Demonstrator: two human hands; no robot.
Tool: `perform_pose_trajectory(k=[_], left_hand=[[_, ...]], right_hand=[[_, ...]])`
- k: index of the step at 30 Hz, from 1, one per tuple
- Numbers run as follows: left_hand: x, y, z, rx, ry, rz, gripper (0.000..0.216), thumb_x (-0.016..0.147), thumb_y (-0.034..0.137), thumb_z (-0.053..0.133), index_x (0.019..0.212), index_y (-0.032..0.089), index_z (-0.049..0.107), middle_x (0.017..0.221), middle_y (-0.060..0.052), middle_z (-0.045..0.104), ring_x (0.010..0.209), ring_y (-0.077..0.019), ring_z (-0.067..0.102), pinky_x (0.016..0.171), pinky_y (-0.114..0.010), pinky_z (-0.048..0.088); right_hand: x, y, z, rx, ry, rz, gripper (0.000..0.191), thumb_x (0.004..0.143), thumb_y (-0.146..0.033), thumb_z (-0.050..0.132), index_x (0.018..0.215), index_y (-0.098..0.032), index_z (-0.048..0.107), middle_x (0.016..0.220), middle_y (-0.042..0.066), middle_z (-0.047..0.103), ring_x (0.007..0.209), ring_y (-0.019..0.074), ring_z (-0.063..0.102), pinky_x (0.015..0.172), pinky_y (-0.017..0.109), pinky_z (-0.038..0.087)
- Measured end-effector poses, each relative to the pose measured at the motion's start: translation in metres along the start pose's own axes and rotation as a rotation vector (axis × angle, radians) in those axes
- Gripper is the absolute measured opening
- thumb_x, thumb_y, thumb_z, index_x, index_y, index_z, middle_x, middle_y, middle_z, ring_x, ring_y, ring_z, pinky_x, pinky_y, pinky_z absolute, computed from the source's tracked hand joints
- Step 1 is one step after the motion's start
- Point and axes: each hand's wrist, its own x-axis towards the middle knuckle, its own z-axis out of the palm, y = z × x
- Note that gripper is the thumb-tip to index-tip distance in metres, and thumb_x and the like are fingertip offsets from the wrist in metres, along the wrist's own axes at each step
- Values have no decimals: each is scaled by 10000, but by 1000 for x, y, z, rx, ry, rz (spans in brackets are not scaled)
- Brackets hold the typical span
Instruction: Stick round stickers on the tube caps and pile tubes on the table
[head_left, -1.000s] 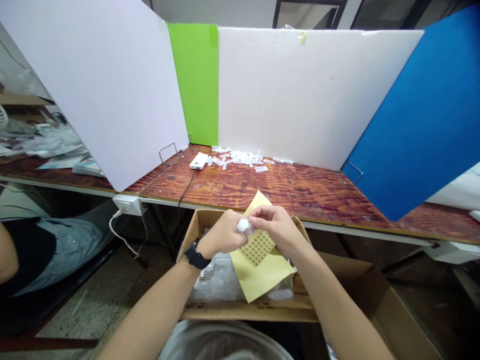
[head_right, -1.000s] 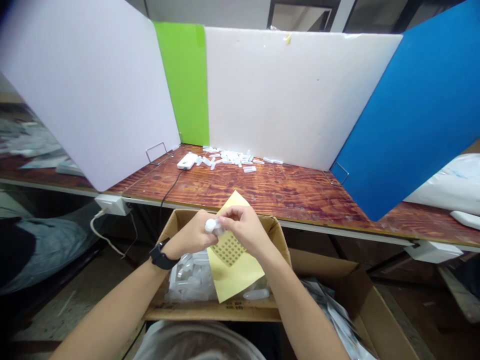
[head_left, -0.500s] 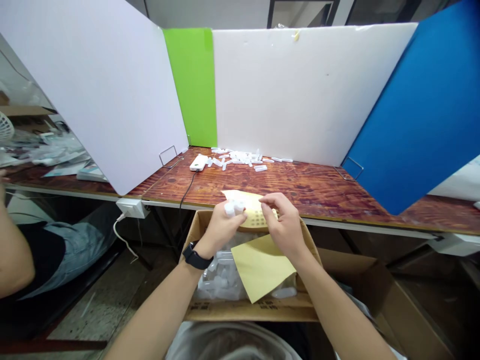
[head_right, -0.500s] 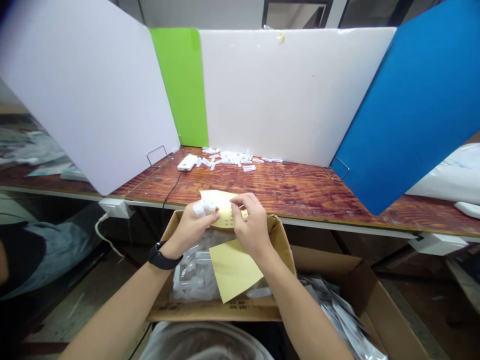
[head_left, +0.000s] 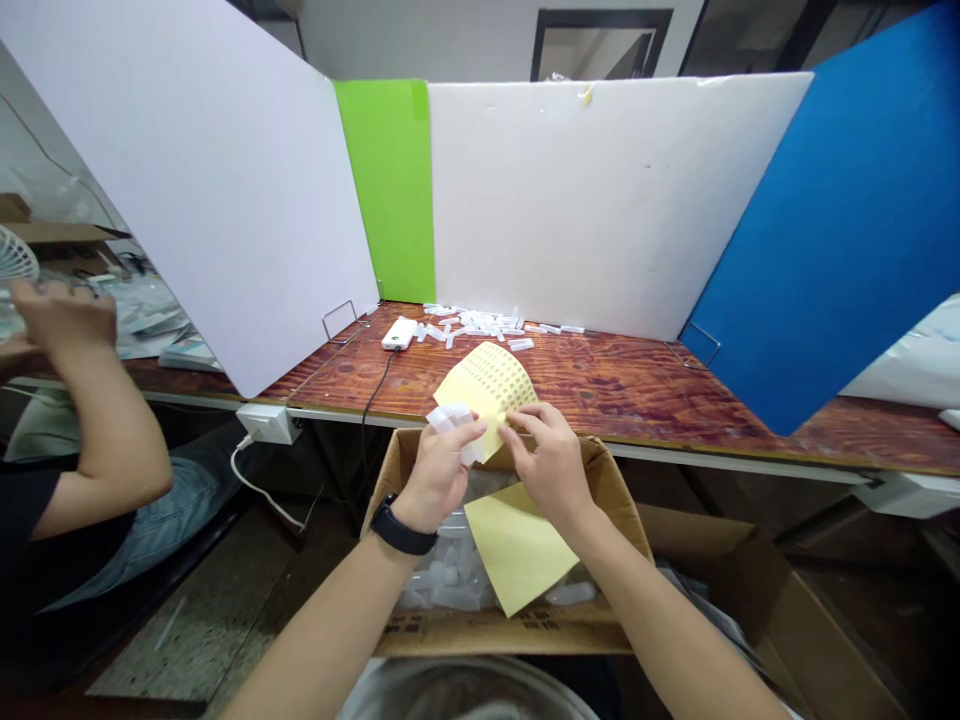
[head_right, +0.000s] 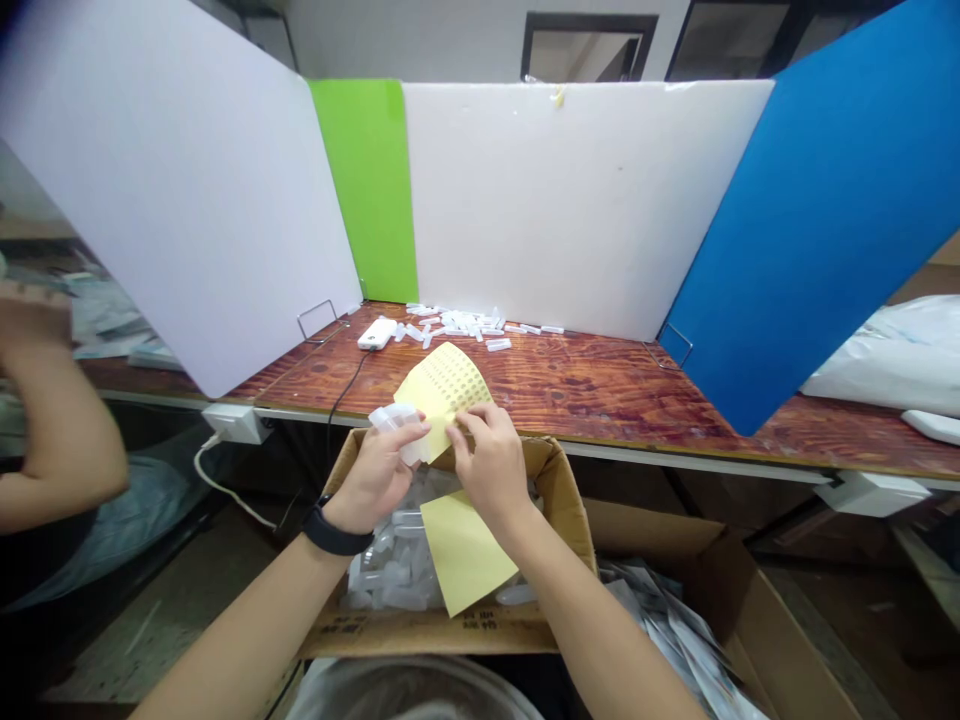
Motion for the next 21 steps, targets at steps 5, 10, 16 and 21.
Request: perform_pose_trajectory(k=[5,10,16,21], left_hand=[[4,-4,-3,30,-22,42,256,494,124,700,713,126,568,665,31,572,611,-82,540,603,-209,414],[8,-6,-7,238,-82,191,184,550,146,684,691,132,567,628,43,542,582,-62,493,573,-190,378],[5,-3,-6,443,-131,271,160,588,182,661,703,130,562,610,36,525,547,-67,456,544,-200,369],[3,-1,-4,525,-135,330,138,600,187,647,689,129,559,628,24,532,556,-79,471,540,-204,380]], right_hand=[[5,-2,-4,141,-48,102,81,763,-205,541,761,-180,619,796,63,575,756,189,537,698,324,442],[8,-3,-8,212,-91,224,57,699,-210,600,661,-178,571,703,29,574,657,162,528,624,290,427],[7,-2,-9,209,-100,284,95,679,-201,608,620,-175,538,648,13,566,623,158,528,607,285,418],[6,-1,-6,212,-71,263,47,678,-196,606,703,-172,574,723,38,598,667,170,548,643,301,437]])
